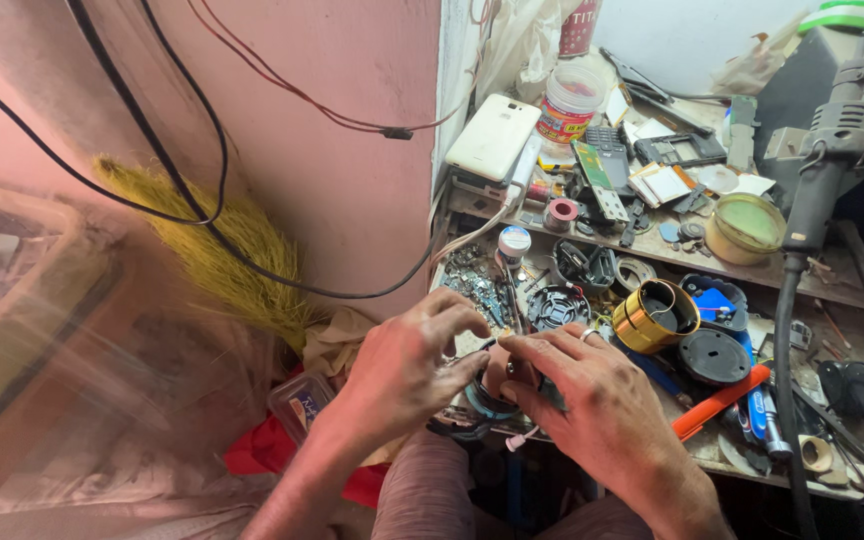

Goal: The person uses a soldering iron to heat and solder a small circular electronic component on a cluttered workbench. They then insert a white connector into the component and adjust the wires by hand.

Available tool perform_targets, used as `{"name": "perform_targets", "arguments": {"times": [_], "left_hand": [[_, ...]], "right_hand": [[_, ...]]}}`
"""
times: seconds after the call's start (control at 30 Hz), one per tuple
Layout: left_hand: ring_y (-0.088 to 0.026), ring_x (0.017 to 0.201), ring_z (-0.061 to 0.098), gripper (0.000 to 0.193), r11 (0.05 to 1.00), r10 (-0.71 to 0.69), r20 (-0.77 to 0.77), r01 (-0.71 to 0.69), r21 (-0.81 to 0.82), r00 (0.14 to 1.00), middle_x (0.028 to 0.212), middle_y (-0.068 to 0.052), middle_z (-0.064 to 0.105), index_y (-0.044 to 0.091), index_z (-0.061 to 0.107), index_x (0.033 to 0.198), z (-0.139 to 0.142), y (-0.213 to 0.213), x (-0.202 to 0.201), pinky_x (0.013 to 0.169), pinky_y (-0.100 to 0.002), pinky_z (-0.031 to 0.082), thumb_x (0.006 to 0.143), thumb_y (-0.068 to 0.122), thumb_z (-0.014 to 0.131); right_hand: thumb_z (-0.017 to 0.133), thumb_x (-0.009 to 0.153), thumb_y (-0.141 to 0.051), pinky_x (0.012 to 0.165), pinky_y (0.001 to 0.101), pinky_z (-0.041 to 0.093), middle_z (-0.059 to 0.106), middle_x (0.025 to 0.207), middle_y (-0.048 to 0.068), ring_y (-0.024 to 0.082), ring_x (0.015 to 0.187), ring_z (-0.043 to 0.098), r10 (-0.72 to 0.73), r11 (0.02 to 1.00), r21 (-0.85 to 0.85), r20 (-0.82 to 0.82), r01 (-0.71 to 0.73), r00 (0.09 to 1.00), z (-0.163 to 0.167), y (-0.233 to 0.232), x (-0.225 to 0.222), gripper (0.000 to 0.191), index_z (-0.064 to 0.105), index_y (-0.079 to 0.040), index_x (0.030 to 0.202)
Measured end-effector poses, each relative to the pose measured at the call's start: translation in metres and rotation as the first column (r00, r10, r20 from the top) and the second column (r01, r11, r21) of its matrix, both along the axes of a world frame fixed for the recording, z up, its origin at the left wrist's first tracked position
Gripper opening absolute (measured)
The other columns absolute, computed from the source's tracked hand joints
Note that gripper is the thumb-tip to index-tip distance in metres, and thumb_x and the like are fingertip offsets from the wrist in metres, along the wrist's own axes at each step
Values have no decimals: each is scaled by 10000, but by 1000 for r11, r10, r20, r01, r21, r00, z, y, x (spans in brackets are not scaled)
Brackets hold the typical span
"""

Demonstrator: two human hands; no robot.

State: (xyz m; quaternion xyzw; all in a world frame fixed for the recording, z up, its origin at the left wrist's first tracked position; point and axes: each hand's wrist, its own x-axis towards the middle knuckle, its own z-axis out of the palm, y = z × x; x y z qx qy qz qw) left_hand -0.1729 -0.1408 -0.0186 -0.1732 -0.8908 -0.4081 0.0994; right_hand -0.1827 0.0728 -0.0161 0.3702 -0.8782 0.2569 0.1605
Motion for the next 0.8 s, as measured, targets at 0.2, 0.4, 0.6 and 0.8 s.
{"name": "perform_targets", "arguments": {"times": [0.2,0.4,0.6,0.8], "left_hand": [[-224,914,749,217,976,-30,-26,35,216,999,1091,-64,737,103,745,1101,-17,-14,2,782,-348,587,905,44,673],[-304,932,719,339,996,-89,-213,88,-12,973,1123,-80,728,125,744,1166,-21,-15,8,727,-399,568,859,17,649],[-298,891,699,276,969,-145,-331,65,-240,932,1026,-74,684,121,718,1120,-13,-15,3,684,-434,545,848,94,675],[-284,825,702,174,992,-124,-64,125,17,990,993,-88,706,92,741,1021,-13,-15,-11,710,-401,552,882,194,719]], "right_hand": [[777,801,-202,801,413,537,747,991,48,292,932,678,6,1000,4,-1,-6,1000,0,1,-1,328,716,-90,1103],[763,784,-173,817,406,542,740,1029,48,289,950,682,29,999,35,3,-29,1000,1,-1,-4,324,714,-83,1091],[774,790,-202,798,392,548,743,1012,32,269,931,684,6,999,47,13,-7,1000,1,-4,-4,317,718,-83,1079],[785,788,-232,783,391,548,745,995,26,264,922,686,-2,999,55,9,1,1000,1,-5,-4,326,713,-93,1074]]}}
